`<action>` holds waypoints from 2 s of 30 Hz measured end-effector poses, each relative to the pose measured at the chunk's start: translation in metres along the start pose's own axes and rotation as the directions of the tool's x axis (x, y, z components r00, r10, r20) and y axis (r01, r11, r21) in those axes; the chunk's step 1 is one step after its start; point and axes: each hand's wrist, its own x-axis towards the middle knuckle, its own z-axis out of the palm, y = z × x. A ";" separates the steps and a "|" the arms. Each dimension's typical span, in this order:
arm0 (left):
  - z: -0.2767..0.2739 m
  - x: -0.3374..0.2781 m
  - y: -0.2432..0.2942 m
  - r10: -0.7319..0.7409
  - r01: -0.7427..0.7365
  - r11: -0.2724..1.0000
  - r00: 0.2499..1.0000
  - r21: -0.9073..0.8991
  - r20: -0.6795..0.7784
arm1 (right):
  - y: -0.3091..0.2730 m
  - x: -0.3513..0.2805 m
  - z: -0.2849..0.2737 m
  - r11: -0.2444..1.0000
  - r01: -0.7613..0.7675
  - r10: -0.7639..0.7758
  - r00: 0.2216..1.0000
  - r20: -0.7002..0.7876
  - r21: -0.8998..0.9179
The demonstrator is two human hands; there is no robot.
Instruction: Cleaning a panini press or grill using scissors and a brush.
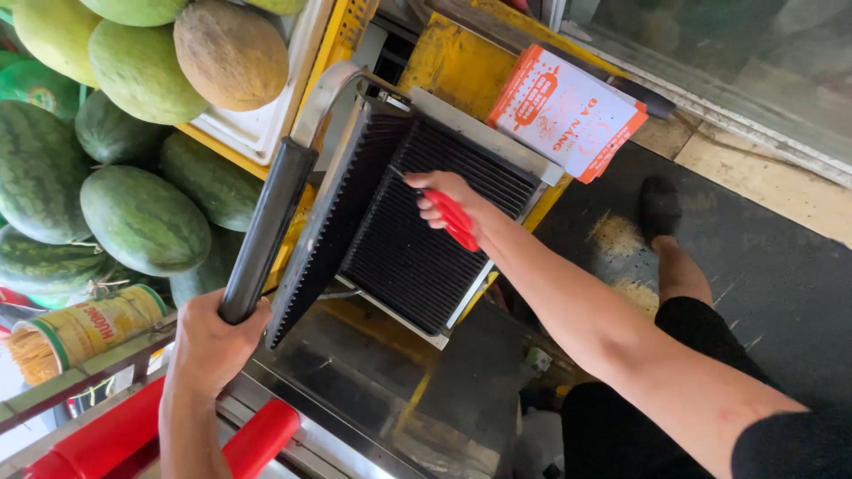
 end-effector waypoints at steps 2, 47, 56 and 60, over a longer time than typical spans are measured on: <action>0.007 0.001 0.003 0.003 -0.003 1.000 1.000 -0.003 0.003 | 0.001 -0.025 0.019 1.000 0.000 -0.001 1.000 -0.028 -0.022; -0.007 0.016 -0.003 0.035 -0.036 0.999 0.999 0.021 0.037 | -0.034 -0.152 0.114 0.994 0.095 -0.092 0.994 -0.059 0.046; -0.008 0.006 -0.001 -0.012 0.012 1.000 1.000 -0.007 0.016 | -0.011 -0.113 0.071 0.999 -0.022 0.018 0.995 0.100 0.035; -0.009 0.008 0.002 0.008 -0.008 1.000 0.999 0.009 0.039 | -0.034 -0.167 0.107 0.997 -0.053 0.028 0.923 0.384 0.056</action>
